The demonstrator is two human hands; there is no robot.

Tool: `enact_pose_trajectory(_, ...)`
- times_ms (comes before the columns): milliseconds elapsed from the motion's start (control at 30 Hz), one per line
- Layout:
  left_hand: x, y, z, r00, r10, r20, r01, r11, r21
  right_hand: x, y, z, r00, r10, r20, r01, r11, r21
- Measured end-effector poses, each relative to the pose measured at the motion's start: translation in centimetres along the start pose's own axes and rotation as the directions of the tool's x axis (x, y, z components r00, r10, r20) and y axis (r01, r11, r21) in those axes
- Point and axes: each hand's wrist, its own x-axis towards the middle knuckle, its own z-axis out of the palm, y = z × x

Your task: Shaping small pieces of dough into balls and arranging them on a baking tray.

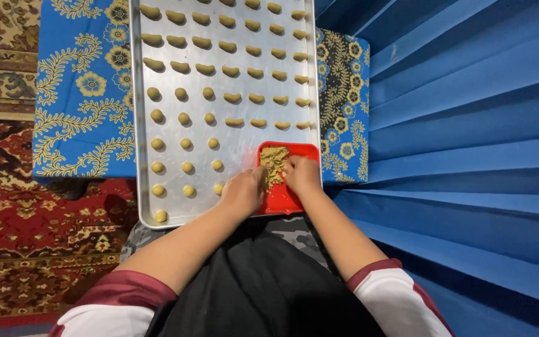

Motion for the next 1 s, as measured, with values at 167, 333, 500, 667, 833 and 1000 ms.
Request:
enact_pose_trajectory(167,-0.4,-0.3,-0.1,1.0,0.007,-0.007,-0.007,0.999,-0.051,-0.5,2.1,-0.3,0.996,0.041,0.078,-0.039,0.999,-0.035)
enact_pose_trajectory(333,-0.1,-0.1,0.0,1.0,0.0,-0.006,0.0,0.998,-0.068,-3.4,0.6,-3.2,0.985,-0.142,0.102,0.149,0.987,-0.067)
enact_pose_trajectory(500,-0.5,0.3,-0.7,1.0,-0.014,0.014,0.015,0.997,-0.074,-3.9,0.2,-1.4,0.919,-0.389,-0.055,0.381,0.917,-0.12)
enact_pose_trajectory(667,0.6,-0.3,0.7,0.999,-0.032,0.001,0.032,0.999,-0.042,-0.2,2.1,2.2,0.945,-0.3,-0.133,0.279,0.948,-0.156)
enact_pose_trajectory(833,0.0,0.0,0.0,0.999,-0.002,-0.041,0.001,1.0,-0.024,1.3,3.1,0.5,1.0,0.013,0.008,-0.013,0.999,0.038)
enact_pose_trajectory(1000,-0.4,-0.2,-0.5,1.0,0.009,-0.011,-0.01,0.998,-0.065,-1.4,2.3,-2.5,0.983,-0.041,0.179,0.037,0.999,0.025)
